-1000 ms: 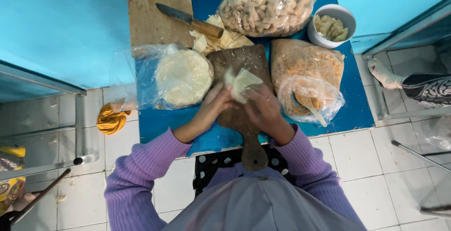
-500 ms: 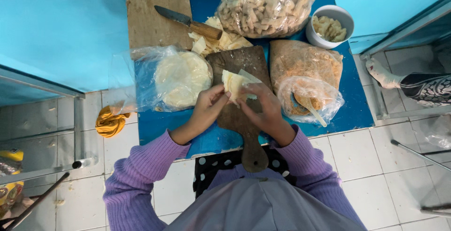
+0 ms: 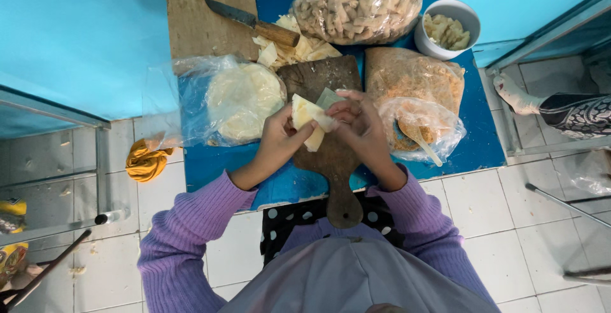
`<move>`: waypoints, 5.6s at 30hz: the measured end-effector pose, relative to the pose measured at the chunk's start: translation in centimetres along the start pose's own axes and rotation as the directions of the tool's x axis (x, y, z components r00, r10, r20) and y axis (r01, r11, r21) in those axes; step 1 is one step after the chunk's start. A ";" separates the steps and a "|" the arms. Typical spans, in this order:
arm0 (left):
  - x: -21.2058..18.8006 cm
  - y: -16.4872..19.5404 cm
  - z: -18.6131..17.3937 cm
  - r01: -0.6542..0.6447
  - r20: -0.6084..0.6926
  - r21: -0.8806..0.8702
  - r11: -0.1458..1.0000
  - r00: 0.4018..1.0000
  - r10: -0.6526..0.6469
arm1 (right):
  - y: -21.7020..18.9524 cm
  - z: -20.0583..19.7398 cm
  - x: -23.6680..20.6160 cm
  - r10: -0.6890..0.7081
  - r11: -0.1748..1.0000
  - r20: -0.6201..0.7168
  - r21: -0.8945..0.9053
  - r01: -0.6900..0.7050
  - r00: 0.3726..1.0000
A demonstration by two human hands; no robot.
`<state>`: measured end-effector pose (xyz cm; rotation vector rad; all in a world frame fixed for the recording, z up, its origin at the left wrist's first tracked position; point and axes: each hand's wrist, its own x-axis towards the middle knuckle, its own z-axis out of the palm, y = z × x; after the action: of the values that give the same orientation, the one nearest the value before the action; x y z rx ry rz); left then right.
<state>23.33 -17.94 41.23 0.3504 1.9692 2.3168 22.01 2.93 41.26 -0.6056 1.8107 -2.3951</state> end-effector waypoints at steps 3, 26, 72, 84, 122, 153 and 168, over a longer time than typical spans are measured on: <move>0.1 0.0 -0.1 -0.034 -0.022 0.222 0.974 0.999 0.040 | -0.3 0.6 -0.2 0.001 0.975 -0.005 -0.220 -0.002 1.000; 0.9 1.6 -1.8 -0.055 -0.152 -0.091 0.994 0.988 0.041 | -3.6 0.1 0.8 -0.130 0.479 0.237 -0.835 0.270 0.963; 0.6 1.8 -2.1 -0.016 -0.108 -0.079 0.997 0.994 0.008 | -2.3 1.3 1.2 -0.174 0.410 0.370 -0.815 0.408 0.913; 0.7 2.4 -2.2 -0.017 -0.111 -0.064 0.998 0.994 0.010 | -1.3 1.4 0.6 -0.204 0.568 0.234 -0.762 0.310 0.951; 1.0 1.0 -2.8 0.118 -0.038 -0.126 0.985 0.992 -0.124 | -2.4 0.7 0.4 -0.448 0.486 0.092 -0.810 0.329 0.889; 0.0 -1.0 -1.1 0.053 0.074 -0.037 0.998 0.996 -0.050 | 0.8 1.0 -0.5 -0.126 0.977 -0.148 -0.187 0.098 0.981; 0.9 0.6 -3.5 0.109 -0.142 -0.198 0.974 0.980 -0.138 | -1.3 -0.8 0.1 -0.377 0.586 0.053 -0.759 0.283 0.925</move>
<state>21.68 -21.22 41.40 0.0331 1.7536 2.4895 21.87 4.05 42.31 -0.9494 3.0091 -1.7272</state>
